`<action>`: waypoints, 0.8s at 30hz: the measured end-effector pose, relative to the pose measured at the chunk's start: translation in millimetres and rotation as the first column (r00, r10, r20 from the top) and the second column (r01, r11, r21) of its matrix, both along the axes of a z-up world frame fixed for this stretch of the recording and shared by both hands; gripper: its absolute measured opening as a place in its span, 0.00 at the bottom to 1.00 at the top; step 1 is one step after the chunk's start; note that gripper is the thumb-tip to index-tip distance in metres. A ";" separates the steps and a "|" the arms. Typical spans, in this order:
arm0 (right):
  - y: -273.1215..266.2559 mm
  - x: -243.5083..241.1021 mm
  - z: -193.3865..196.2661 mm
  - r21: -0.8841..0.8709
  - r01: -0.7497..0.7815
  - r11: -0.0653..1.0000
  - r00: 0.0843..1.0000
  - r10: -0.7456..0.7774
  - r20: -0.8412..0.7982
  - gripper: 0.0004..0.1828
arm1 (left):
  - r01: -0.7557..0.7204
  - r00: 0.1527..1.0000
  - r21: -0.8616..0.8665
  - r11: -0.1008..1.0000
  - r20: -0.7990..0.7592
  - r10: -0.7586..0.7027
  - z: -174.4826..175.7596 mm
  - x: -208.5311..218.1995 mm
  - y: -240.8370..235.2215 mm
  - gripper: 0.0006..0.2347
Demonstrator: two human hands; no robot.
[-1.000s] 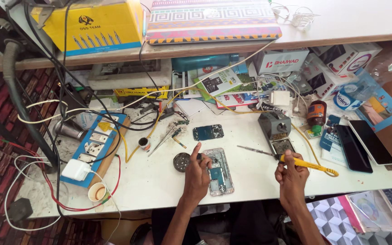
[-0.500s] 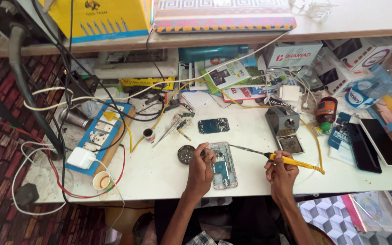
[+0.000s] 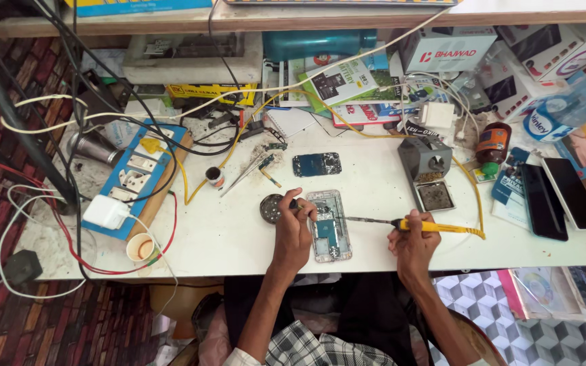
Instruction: The person uses a soldering iron and tweezers to work on a smartphone motherboard. They repeatedly apply heat to specific points on the circuit board while holding it steady.
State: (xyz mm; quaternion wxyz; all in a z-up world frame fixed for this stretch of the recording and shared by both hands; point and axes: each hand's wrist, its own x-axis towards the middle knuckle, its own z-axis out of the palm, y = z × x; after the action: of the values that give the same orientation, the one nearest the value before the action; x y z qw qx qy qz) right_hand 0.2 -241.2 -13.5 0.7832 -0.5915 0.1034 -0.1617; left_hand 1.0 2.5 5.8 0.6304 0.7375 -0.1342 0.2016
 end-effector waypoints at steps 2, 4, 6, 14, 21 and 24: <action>-0.4 4.2 0.0 0.009 -0.027 1.000 1.000 0.026 0.010 0.17 | -0.014 1.000 -0.001 1.000 -0.013 0.014 -1.4 1.3 0.8 0.13; -1.0 3.9 -0.9 0.014 -0.026 1.000 0.999 0.026 0.023 0.16 | -0.018 1.000 -0.004 1.000 -0.015 0.018 -2.3 2.2 1.0 0.13; -0.2 3.2 -2.4 0.012 -0.005 1.000 0.999 0.005 0.038 0.15 | -0.016 1.000 -0.009 1.000 -0.009 0.016 -2.7 1.8 1.3 0.13; 1.7 3.6 1.9 -0.019 -0.034 0.999 0.999 0.034 -0.002 0.14 | -0.002 1.000 -0.022 1.000 -0.004 0.002 -0.9 1.2 1.8 0.13; 2.6 3.0 7.2 -0.043 -0.059 0.997 0.998 0.058 -0.020 0.16 | -0.012 1.000 0.005 1.000 0.007 0.012 0.9 0.1 1.7 0.12; -0.1 2.4 4.4 -0.042 -0.063 0.997 0.998 0.063 0.006 0.15 | -0.008 1.000 -0.009 1.000 0.023 0.009 -0.3 -0.8 1.4 0.12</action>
State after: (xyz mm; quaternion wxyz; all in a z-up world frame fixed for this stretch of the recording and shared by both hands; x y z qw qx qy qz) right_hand 2.6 -241.3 -9.2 0.7758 -0.6099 0.0785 -0.1412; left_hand 0.3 3.9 5.4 0.6314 0.7328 -0.1374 0.2134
